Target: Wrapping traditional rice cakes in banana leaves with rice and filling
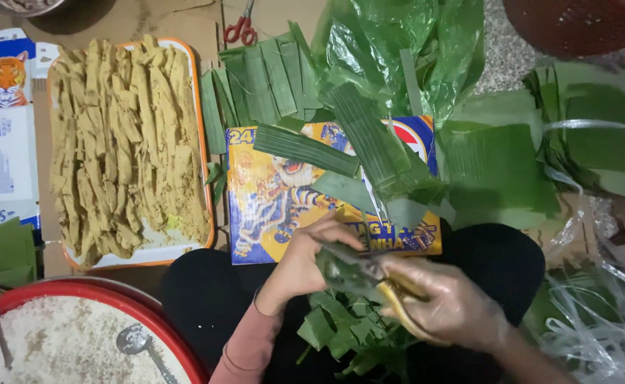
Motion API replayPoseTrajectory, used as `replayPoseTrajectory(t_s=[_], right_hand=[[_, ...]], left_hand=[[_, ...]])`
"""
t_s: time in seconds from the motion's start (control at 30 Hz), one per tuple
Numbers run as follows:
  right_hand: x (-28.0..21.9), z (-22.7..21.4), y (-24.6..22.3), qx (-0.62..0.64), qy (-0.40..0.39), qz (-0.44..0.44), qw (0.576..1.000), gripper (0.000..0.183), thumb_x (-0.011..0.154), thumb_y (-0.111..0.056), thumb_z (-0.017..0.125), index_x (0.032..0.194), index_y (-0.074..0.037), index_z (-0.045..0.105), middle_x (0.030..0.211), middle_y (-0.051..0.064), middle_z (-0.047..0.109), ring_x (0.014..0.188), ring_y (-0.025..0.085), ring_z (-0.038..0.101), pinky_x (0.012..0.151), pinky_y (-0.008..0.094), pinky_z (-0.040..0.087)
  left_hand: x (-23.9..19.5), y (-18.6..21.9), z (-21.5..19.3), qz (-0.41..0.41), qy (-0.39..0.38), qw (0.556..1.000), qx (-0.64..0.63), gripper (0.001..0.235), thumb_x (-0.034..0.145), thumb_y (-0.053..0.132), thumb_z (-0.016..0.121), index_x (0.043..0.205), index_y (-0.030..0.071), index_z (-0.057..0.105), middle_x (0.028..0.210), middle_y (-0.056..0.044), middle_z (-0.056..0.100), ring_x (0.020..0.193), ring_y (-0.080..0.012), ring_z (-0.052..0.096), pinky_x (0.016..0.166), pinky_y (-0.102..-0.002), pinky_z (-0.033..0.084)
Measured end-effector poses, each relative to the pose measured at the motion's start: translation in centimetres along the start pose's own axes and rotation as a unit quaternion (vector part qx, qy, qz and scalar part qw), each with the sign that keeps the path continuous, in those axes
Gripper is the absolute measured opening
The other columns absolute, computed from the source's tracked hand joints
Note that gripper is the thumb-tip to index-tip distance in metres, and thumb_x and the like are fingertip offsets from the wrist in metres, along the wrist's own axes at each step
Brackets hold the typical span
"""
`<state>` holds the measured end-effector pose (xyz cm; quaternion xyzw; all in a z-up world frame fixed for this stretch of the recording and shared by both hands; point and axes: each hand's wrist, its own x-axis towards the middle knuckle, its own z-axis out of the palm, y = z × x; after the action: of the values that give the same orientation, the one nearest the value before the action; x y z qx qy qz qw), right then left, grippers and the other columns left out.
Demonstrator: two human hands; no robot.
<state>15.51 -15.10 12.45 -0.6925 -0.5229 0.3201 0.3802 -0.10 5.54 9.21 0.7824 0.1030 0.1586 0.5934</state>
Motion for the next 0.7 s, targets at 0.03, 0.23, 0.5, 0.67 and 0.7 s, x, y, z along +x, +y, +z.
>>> replayPoseTrajectory(t_s=[0.03,0.23,0.5,0.67,0.7], right_hand=[[0.6,-0.4,0.0,0.044,0.012,-0.011,0.999,0.063,0.068,-0.012,0.089,0.126,-0.005,0.066,0.104,0.007,0.081,0.066,0.01,0.076,0.052,0.022,0.06],[0.8,-3.8,0.7,-0.171,-0.026,0.011,0.985,0.107,0.067,-0.078,0.065,0.145,-0.008,0.048,0.102,0.01,0.067,0.081,0.023,0.067,0.065,0.039,0.058],[2.6,-3.2,0.9,-0.432,-0.017,-0.131,0.892,0.116,0.074,-0.093,0.052,0.148,-0.004,0.043,0.122,0.017,0.054,0.11,0.032,0.053,0.099,0.049,0.043],[1.3,-4.0,2.1,-0.346,-0.059,-0.055,0.935,0.072,0.079,-0.059,0.069,0.135,-0.016,0.054,0.084,0.005,0.066,0.054,0.023,0.063,0.049,0.038,0.05],[1.6,-3.8,1.7,-0.347,-0.059,-0.056,0.934,0.072,0.079,-0.059,0.069,0.135,-0.016,0.054,0.084,0.005,0.066,0.054,0.023,0.063,0.049,0.038,0.05]], left_hand=[[-0.1,-0.1,-0.2,-0.007,0.021,0.999,-0.032,0.039,0.06,0.007,0.087,0.095,0.013,0.071,0.089,0.001,0.071,0.081,-0.0165,0.065,0.085,-0.031,0.052],[-0.2,-0.9,-1.3,-0.037,0.08,0.979,-0.185,0.064,0.06,0.007,0.087,0.12,0.005,0.065,0.119,-0.012,0.072,0.111,-0.0252,0.071,0.105,-0.038,0.056],[-0.6,-1.7,-0.5,-0.071,0.044,0.994,-0.071,0.028,0.075,0.006,0.085,0.098,0.005,0.067,0.091,-0.002,0.069,0.08,-0.015,0.063,0.077,-0.027,0.051],[-0.3,-0.6,-0.6,-0.059,0.013,0.981,-0.185,0.025,0.078,0.004,0.08,0.1,0.004,0.069,0.108,-0.01,0.074,0.096,-0.0209,0.069,0.092,-0.033,0.054],[-0.2,-0.8,-0.5,-0.058,0.014,0.981,-0.185,0.025,0.078,0.004,0.08,0.1,0.004,0.069,0.108,-0.01,0.074,0.096,-0.0209,0.069,0.092,-0.033,0.054]])
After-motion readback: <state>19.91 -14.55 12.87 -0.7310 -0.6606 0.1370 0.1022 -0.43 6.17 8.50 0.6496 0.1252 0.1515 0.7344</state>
